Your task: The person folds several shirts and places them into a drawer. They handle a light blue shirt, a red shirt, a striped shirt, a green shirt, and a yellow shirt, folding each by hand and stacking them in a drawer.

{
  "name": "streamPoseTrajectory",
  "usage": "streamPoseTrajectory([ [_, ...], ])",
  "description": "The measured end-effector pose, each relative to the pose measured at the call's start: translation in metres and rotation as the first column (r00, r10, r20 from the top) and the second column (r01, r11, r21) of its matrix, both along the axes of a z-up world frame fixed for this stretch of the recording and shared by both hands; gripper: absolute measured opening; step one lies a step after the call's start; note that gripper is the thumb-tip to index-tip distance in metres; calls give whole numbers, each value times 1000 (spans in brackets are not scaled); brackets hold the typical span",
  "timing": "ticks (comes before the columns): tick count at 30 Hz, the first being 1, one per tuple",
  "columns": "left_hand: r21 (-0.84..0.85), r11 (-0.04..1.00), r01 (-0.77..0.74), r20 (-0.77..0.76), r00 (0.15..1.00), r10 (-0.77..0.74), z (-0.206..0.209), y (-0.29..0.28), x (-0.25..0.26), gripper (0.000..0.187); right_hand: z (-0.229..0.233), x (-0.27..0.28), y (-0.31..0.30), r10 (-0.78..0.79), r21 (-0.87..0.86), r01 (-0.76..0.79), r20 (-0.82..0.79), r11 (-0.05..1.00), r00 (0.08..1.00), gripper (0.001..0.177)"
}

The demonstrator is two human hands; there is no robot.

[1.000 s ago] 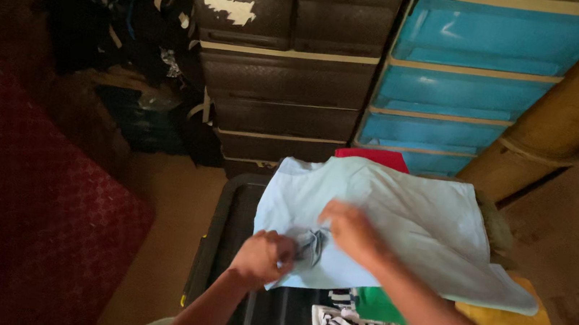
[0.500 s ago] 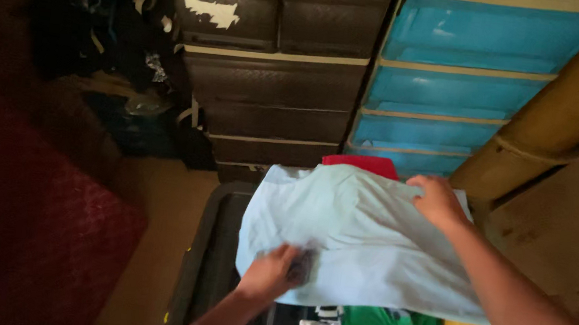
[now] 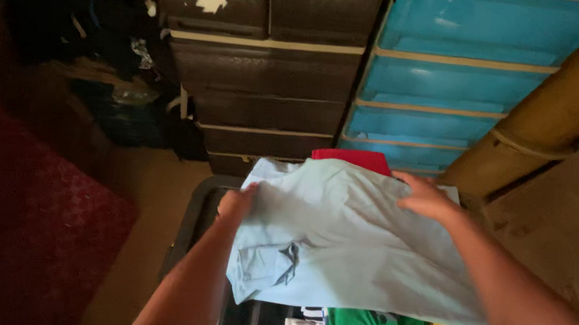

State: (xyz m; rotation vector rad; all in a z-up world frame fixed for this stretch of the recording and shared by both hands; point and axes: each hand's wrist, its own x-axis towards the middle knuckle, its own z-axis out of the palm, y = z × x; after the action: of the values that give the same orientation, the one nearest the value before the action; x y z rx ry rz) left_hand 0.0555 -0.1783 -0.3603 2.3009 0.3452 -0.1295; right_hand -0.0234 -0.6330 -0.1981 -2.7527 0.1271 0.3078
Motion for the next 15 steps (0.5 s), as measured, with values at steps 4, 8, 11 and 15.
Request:
streamPoseTrajectory([
  [4,-88,983,-164,-159,976,148,15,-5,9,65,-14,13,17,-90,158,86,14,984,996,88],
  [8,-9,991,-131,-57,990,130,38,-1,5,58,-14,21,22,-2,-187,37,180,982,984,69],
  [11,-49,984,-169,64,983,172,34,2,16,39,4,20,-6,70,-203,-53,80,978,994,59],
  [15,186,927,326,-233,931,-280,5,12,36,51,13,20,-32,-77,-80,75,-31,994,997,68],
])
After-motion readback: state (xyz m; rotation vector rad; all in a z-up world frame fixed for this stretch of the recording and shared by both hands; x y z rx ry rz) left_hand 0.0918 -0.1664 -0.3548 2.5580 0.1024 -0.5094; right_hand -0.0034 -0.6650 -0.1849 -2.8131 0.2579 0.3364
